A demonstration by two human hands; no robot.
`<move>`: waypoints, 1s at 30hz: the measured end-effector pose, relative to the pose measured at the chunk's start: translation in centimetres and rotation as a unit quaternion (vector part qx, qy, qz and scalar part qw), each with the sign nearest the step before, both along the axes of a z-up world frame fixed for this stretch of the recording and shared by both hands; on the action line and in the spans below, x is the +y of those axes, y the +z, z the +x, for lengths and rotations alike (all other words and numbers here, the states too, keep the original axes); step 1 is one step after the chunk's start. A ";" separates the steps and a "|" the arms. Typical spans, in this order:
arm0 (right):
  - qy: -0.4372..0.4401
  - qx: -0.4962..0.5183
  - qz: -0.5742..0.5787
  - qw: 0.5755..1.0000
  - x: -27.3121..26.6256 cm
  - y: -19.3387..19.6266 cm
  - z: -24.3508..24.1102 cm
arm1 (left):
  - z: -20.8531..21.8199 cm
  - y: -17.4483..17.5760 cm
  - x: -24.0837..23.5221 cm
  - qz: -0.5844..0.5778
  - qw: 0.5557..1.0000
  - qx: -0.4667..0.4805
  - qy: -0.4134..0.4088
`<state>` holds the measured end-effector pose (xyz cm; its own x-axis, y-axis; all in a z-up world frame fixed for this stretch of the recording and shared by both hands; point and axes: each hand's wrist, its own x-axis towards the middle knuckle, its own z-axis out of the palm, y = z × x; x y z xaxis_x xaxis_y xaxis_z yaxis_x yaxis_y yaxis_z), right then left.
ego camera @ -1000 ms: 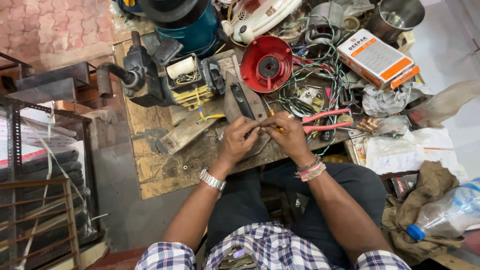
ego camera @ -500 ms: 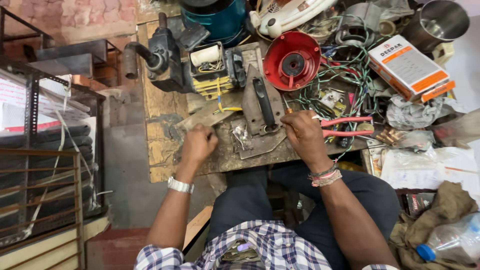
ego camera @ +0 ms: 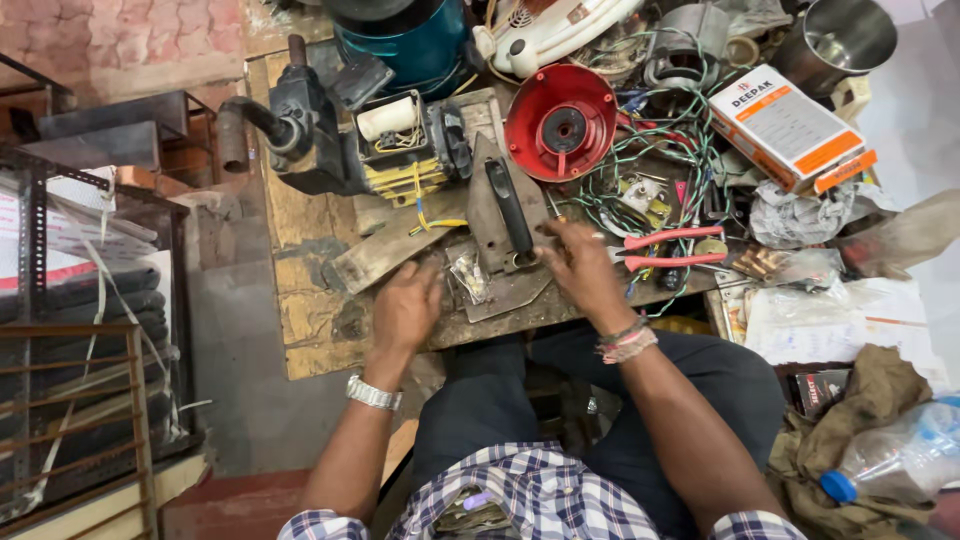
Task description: The person works at a cluttered workbench, using pliers and a screwdriver to manipulate wires and small components. They handle a white plastic housing and a black cylindrical part, stripping wires and adjusting connections while seated.
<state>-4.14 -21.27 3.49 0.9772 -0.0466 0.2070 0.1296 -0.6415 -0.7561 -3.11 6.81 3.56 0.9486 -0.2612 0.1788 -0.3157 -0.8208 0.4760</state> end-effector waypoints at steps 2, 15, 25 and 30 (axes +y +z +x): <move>0.024 -0.021 0.079 0.996 0.5 -0.4 0.1 | -0.1 0.7 -1.9 -0.077 0.997 -0.018 -0.002; 0.042 -0.082 -0.194 0.977 0.1 -0.7 -0.2 | 9.1 -2.0 -12.8 -0.542 0.805 0.236 0.059; 0.092 -0.070 -0.152 0.982 -0.6 1.3 -1.3 | 11.7 0.0 -13.1 -0.643 0.722 0.249 0.057; 0.088 -0.052 -0.167 0.981 -0.5 0.7 -1.3 | 13.2 3.7 -14.1 -0.656 0.717 0.235 0.012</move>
<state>-5.45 -21.72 4.24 0.9371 0.2080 0.2804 0.3252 -0.8120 -0.4847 10.10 -7.24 7.21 0.9861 -0.1433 -0.0846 0.1388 0.4280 0.8930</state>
